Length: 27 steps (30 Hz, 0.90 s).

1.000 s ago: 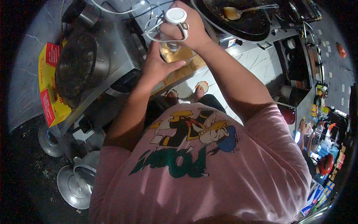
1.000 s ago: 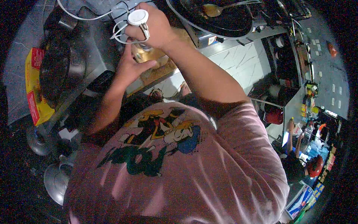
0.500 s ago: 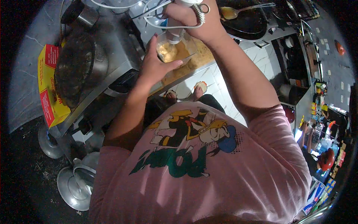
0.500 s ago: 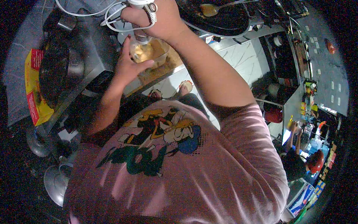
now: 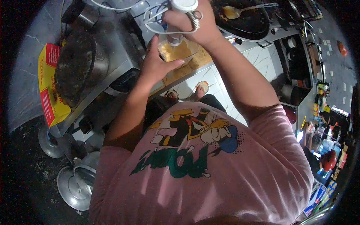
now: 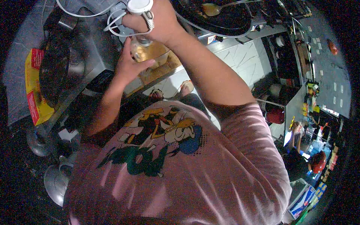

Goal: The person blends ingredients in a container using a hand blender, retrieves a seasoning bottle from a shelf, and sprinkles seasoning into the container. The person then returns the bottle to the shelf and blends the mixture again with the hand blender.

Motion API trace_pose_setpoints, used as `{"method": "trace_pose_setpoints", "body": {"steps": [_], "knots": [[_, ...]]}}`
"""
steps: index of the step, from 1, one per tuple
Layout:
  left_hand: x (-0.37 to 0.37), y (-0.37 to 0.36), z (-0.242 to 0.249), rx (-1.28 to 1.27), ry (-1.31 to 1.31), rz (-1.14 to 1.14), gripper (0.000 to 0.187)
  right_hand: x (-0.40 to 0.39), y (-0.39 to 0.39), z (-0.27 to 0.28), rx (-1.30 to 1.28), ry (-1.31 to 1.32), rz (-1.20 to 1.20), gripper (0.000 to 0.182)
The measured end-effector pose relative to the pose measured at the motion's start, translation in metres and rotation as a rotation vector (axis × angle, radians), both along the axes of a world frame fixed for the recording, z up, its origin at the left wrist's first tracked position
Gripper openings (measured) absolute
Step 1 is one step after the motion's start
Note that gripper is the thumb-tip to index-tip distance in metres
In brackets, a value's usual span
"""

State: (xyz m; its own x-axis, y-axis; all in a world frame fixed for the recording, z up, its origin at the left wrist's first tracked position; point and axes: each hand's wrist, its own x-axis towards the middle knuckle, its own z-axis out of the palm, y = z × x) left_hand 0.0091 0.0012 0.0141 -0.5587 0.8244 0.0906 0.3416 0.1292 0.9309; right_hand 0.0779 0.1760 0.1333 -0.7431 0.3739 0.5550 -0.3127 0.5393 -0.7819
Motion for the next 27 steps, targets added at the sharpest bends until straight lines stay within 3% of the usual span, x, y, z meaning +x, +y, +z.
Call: {"method": "trace_pose_setpoints", "body": {"steps": [7,10,12,13,16,17,27], "knots": [[-0.003,0.000,-0.008,0.046,0.050,-0.011,0.108,-0.008,-0.007,-0.045,0.112,-0.082,-0.062,0.037],[-0.003,-0.001,0.002,-0.026,0.026,-0.040,0.111,-0.007,-0.009,-0.033,0.056,-0.062,-0.032,0.035],[0.000,0.000,0.001,-0.027,0.036,-0.004,0.114,-0.007,-0.010,-0.020,-0.033,0.083,-0.009,0.034],[0.001,0.000,-0.001,-0.033,0.045,0.033,0.116,-0.001,-0.006,-0.011,-0.063,-0.027,-0.006,0.035],[-0.001,0.000,-0.012,-0.110,0.141,0.077,0.122,-0.002,0.006,0.002,0.128,0.005,-0.059,0.035],[-0.002,0.000,-0.012,-0.109,0.142,0.077,0.122,0.002,0.000,0.014,-0.001,0.000,-0.047,0.033],[-0.001,-0.001,-0.003,-0.109,0.101,0.035,0.126,0.005,0.003,0.017,0.028,0.045,-0.018,0.033]]}}
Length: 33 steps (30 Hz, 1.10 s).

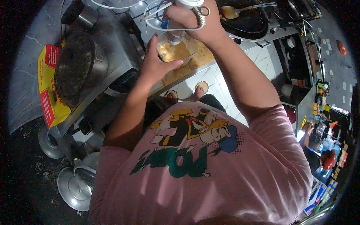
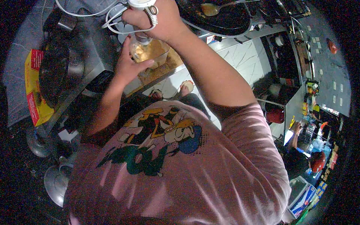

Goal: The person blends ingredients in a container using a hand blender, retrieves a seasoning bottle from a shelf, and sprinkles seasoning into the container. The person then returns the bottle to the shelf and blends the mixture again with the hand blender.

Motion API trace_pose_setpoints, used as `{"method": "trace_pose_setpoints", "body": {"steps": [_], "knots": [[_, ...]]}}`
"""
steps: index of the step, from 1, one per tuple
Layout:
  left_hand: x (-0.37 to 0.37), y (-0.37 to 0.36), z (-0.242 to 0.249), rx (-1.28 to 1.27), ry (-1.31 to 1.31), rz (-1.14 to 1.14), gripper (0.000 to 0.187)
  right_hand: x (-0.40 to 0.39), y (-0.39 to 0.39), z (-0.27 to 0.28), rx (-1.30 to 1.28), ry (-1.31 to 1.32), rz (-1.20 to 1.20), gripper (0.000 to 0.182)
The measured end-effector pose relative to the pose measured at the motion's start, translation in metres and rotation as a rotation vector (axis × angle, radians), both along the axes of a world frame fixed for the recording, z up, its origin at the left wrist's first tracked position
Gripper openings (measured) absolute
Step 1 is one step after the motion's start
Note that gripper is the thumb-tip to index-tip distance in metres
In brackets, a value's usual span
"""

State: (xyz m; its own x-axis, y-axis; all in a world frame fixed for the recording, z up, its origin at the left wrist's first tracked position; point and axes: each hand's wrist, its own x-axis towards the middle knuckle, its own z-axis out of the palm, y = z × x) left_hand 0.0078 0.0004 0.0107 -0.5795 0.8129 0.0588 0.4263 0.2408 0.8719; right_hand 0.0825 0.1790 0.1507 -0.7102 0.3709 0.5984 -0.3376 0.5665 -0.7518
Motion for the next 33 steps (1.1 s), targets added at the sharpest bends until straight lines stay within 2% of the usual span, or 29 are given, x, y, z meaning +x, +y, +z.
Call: {"method": "trace_pose_setpoints", "body": {"steps": [6,9,15,17,19,22,24,28,33], "knots": [[0.000,0.000,-0.001,0.015,-0.010,-0.006,0.125,-0.001,0.000,0.000,0.070,0.003,-0.039,0.032],[-0.001,0.001,-0.004,0.041,-0.024,-0.013,0.125,0.000,-0.001,-0.001,-0.007,-0.028,-0.015,0.033],[-0.004,0.001,-0.003,0.059,-0.042,-0.050,0.120,-0.009,-0.009,-0.039,-0.063,-0.063,0.017,0.037],[-0.005,0.001,-0.006,0.057,-0.087,-0.080,0.118,-0.011,-0.010,-0.051,0.071,-0.117,-0.049,0.038],[-0.007,0.002,-0.016,0.151,0.034,-0.062,0.115,-0.013,-0.008,-0.061,0.101,-0.159,-0.060,0.038],[-0.007,0.000,-0.004,0.017,-0.118,-0.102,0.116,-0.010,-0.011,-0.053,0.053,-0.112,-0.059,0.038],[-0.003,0.001,-0.003,0.052,-0.090,-0.073,0.118,-0.007,-0.010,-0.036,-0.034,-0.059,-0.030,0.036],[-0.001,0.001,-0.009,0.077,-0.010,-0.014,0.124,0.001,-0.009,0.001,0.015,-0.030,-0.025,0.033],[-0.004,0.002,-0.015,0.072,0.011,-0.029,0.126,-0.001,-0.005,0.004,0.035,-0.009,-0.028,0.034]]}}
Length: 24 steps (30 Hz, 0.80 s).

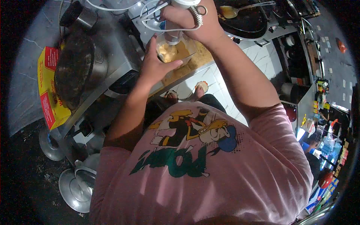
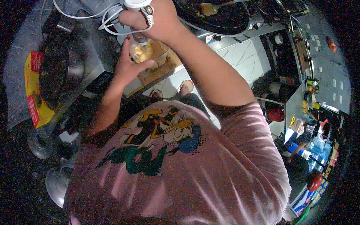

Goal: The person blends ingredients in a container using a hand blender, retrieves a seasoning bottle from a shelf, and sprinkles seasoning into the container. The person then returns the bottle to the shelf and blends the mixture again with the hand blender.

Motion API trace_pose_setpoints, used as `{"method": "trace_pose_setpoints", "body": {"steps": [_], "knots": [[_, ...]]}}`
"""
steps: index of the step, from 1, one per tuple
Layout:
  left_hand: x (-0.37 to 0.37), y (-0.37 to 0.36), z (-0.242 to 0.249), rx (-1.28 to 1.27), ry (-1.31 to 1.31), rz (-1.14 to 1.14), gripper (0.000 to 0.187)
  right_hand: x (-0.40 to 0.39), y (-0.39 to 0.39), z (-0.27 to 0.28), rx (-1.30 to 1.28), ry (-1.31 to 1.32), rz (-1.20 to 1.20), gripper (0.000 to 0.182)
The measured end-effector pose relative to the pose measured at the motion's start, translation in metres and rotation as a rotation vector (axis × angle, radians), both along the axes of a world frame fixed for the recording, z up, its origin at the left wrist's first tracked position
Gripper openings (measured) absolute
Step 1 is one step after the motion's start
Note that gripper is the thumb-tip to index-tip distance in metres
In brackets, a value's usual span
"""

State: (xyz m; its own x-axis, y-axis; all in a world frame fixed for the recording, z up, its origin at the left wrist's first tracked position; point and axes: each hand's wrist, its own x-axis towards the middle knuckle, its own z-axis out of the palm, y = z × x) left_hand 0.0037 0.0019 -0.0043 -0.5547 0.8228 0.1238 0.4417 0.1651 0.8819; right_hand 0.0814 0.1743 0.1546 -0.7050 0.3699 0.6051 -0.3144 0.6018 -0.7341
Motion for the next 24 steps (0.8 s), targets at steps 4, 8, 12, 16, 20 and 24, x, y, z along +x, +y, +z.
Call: {"method": "trace_pose_setpoints", "body": {"steps": [4,8,12,16,20,24], "knots": [[0.001,0.000,0.005,-0.020,-0.016,0.003,0.126,-0.001,0.005,-0.002,0.043,0.012,0.007,0.034],[0.002,-0.001,0.008,-0.018,-0.024,0.009,0.124,-0.001,0.005,-0.007,0.036,-0.011,0.030,0.034],[0.002,-0.001,0.017,-0.014,-0.032,-0.009,0.119,-0.004,-0.006,-0.021,-0.066,-0.058,0.048,0.035],[0.001,-0.001,0.010,0.034,-0.041,-0.029,0.116,-0.013,-0.005,-0.060,0.014,-0.047,0.010,0.037],[0.001,-0.001,0.008,0.024,-0.078,-0.018,0.116,-0.012,-0.007,-0.064,0.060,-0.107,-0.016,0.037],[0.000,0.000,0.007,-0.025,-0.061,-0.032,0.119,-0.005,-0.010,-0.031,-0.097,-0.107,0.009,0.037]]}}
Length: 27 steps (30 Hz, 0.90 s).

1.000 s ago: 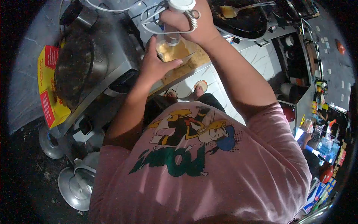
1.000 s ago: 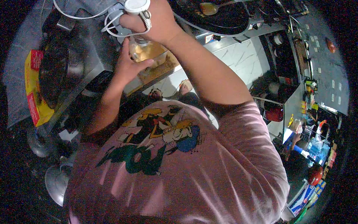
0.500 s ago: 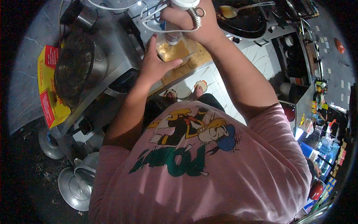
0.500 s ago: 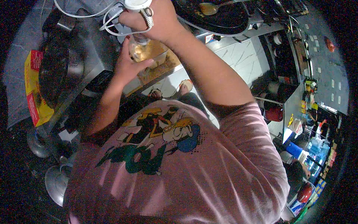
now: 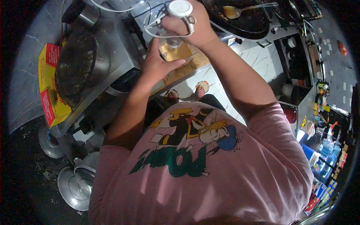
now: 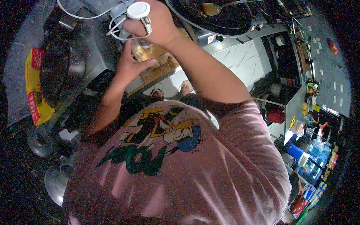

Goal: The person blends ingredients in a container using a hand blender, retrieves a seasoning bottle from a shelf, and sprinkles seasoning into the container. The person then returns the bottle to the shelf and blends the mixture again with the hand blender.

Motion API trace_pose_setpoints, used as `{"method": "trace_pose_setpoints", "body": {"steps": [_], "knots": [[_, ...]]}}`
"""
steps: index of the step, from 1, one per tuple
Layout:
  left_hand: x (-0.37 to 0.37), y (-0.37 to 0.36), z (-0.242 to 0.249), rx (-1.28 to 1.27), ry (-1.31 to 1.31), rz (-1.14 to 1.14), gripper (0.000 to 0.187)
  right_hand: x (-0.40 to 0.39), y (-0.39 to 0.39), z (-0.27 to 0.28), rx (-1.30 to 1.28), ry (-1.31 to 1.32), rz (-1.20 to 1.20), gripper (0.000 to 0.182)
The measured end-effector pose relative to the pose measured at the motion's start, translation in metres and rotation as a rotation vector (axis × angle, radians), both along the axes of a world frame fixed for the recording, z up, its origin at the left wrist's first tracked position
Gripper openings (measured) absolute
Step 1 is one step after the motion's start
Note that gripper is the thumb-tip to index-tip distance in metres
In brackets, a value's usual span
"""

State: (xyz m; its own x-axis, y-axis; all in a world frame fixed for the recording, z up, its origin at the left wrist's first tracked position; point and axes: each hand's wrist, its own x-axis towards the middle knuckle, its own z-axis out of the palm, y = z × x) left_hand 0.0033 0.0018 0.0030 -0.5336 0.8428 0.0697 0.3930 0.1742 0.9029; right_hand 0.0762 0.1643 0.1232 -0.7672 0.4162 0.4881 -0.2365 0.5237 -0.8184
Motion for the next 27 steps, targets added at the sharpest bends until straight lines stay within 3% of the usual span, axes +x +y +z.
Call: {"method": "trace_pose_setpoints", "body": {"steps": [2,5,12,14,15,18,27], "knots": [[0.002,0.000,-0.001,-0.009,0.058,0.036,0.120,0.001,0.004,0.012,-0.043,0.040,0.025,0.036],[0.004,-0.001,0.002,-0.027,0.092,0.074,0.122,0.001,0.011,0.024,0.115,0.063,0.022,0.033],[0.001,0.001,-0.004,0.009,-0.022,0.031,0.125,0.000,0.012,0.022,0.117,0.104,0.005,0.033],[0.001,0.000,-0.005,0.009,-0.048,0.040,0.125,0.004,0.018,0.026,0.194,-0.010,-0.034,0.035],[0.001,0.000,-0.004,0.004,-0.057,0.037,0.125,0.007,0.016,0.029,0.027,-0.006,-0.010,0.035],[0.002,0.000,-0.002,-0.001,-0.044,0.038,0.126,0.011,0.014,0.035,-0.031,0.047,0.019,0.034],[0.002,0.000,-0.004,-0.022,-0.024,0.036,0.127,0.010,0.024,0.027,0.051,0.038,0.011,0.036]]}}
